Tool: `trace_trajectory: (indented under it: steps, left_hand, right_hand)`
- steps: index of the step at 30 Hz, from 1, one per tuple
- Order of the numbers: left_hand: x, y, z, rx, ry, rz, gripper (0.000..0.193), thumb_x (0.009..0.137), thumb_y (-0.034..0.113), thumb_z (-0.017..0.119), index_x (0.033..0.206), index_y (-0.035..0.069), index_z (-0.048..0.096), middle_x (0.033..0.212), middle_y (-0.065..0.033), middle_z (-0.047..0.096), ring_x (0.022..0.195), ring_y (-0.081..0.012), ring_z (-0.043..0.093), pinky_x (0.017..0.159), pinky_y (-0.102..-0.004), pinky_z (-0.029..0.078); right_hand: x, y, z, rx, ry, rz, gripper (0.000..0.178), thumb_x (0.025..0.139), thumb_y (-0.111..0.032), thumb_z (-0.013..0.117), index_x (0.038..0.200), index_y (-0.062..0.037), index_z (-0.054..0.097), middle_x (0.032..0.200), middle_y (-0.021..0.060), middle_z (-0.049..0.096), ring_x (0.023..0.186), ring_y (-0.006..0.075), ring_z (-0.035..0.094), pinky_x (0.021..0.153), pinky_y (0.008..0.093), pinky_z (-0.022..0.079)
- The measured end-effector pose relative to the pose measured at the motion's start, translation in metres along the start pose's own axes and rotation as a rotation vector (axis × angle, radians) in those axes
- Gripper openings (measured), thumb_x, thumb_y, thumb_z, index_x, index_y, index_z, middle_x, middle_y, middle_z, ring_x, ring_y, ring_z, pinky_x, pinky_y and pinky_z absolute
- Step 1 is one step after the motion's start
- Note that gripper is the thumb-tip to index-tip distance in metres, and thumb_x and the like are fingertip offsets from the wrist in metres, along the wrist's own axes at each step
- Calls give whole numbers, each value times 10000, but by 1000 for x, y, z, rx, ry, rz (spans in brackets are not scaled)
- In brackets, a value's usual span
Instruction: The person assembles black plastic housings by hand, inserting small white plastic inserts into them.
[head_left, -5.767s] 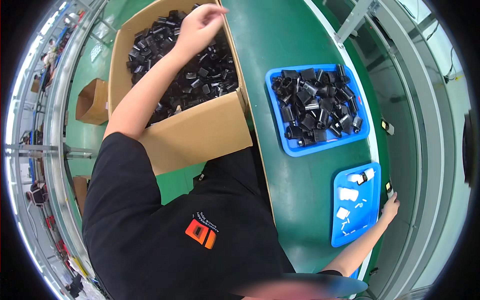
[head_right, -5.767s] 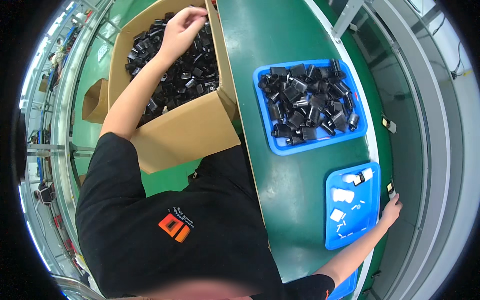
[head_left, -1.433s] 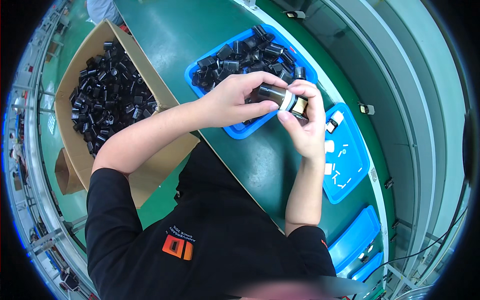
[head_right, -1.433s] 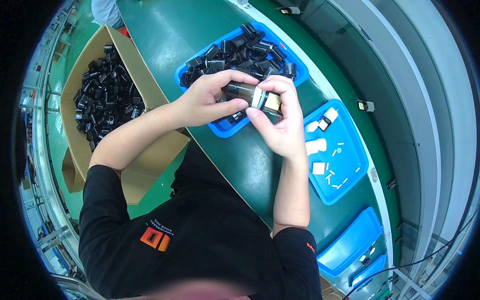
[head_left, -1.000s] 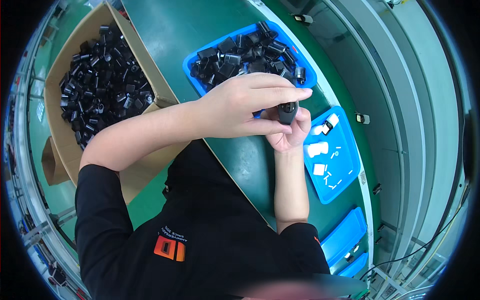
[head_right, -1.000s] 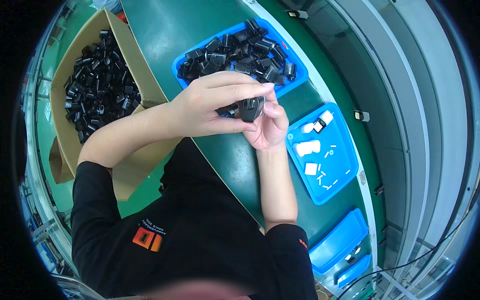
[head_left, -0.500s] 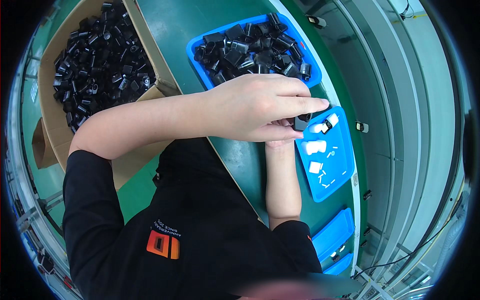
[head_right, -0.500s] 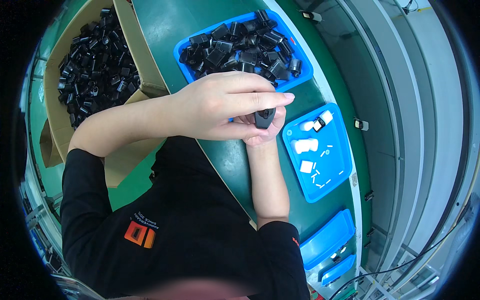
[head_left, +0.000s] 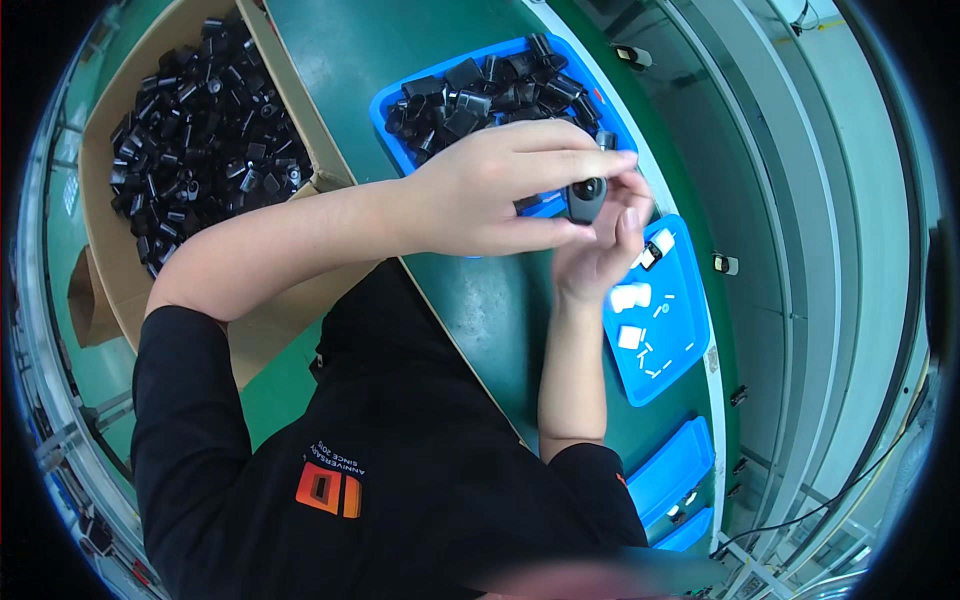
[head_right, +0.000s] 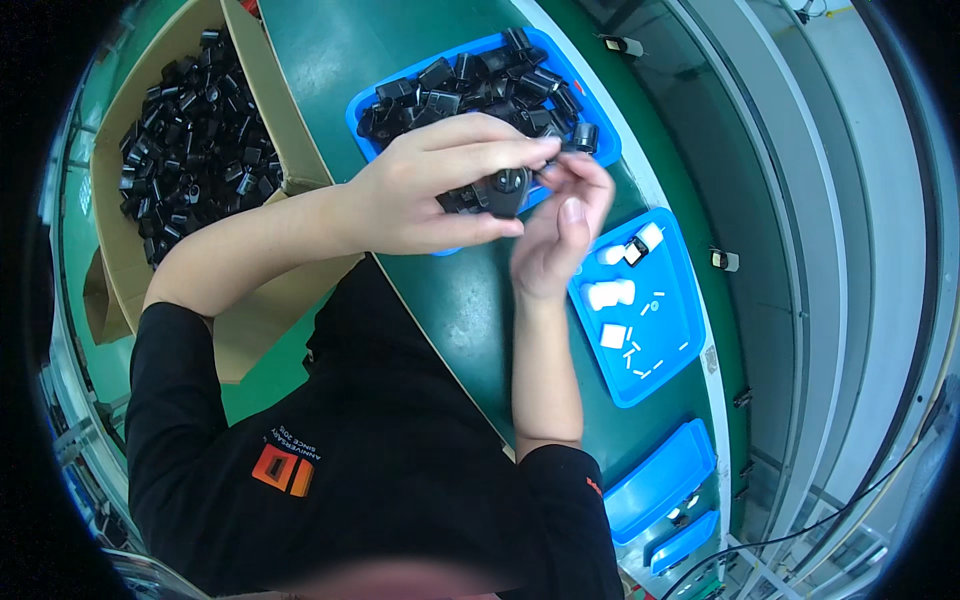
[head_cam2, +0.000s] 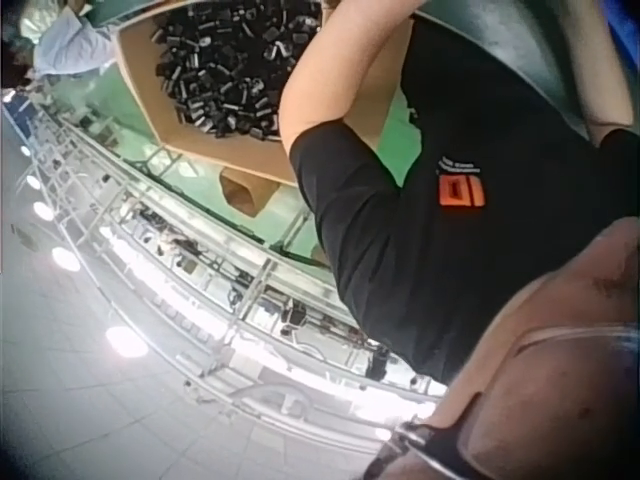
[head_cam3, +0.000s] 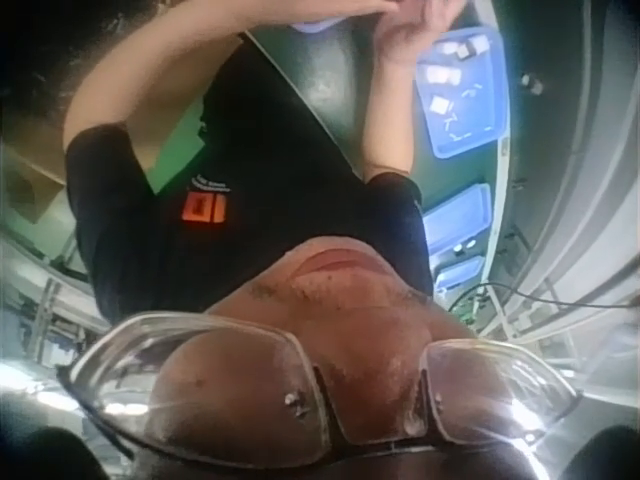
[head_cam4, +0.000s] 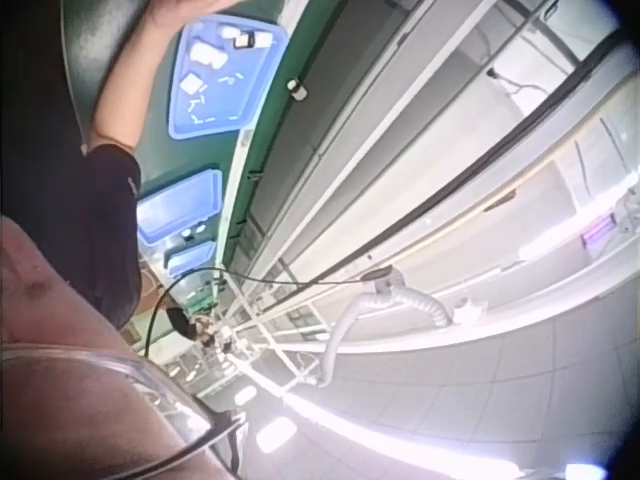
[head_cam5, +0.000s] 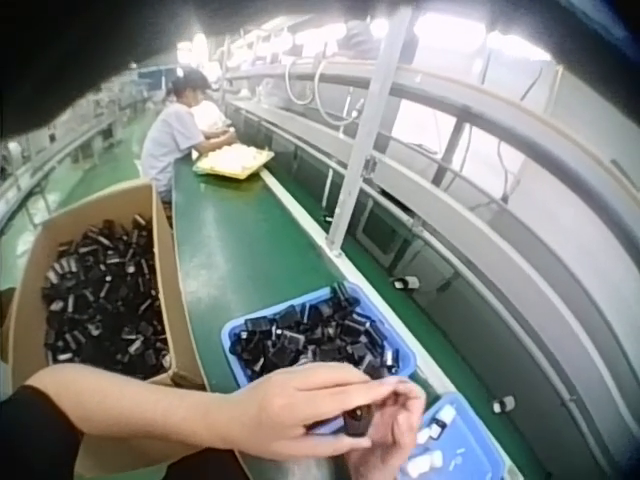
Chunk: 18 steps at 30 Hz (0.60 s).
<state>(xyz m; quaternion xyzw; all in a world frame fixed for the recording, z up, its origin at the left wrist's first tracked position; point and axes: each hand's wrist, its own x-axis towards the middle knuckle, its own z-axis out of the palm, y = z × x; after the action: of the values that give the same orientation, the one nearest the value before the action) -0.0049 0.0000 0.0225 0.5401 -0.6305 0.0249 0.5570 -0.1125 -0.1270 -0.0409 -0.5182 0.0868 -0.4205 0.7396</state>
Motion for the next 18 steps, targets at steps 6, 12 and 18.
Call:
trace_trajectory:
  steps: [6, 12, 18]
  left_hand:
    - [-3, 0, -5, 309, -178, 103, 718, 741, 169, 811, 1379, 21, 517, 1202, -120, 601, 1093, -309, 583, 922, -376, 474]
    - [-8, 1, 5, -56, -147, -484, 939, 765, 312, 805, 1486, 22, 278, 1317, -168, 469, 1228, -279, 490, 1021, -408, 422]
    - [1, 6, -1, -117, -170, -509, 675, 826, 324, 752, 1336, 19, 432, 1224, -151, 561, 1139, -237, 563, 986, -361, 448]
  right_hand:
    - [5, -42, 3, 148, -335, 309, 637, 762, -90, 735, 1334, 40, 488, 1255, 146, 584, 1166, 210, 570, 1050, 352, 419]
    - [6, -39, 7, 418, -245, 444, 774, 776, -308, 748, 1392, 44, 438, 1290, 191, 575, 1191, 304, 587, 1074, 433, 446]
    - [7, -23, -5, 647, -266, 548, 673, 786, -268, 694, 1333, 70, 493, 1179, 209, 624, 1022, 295, 644, 954, 395, 519]
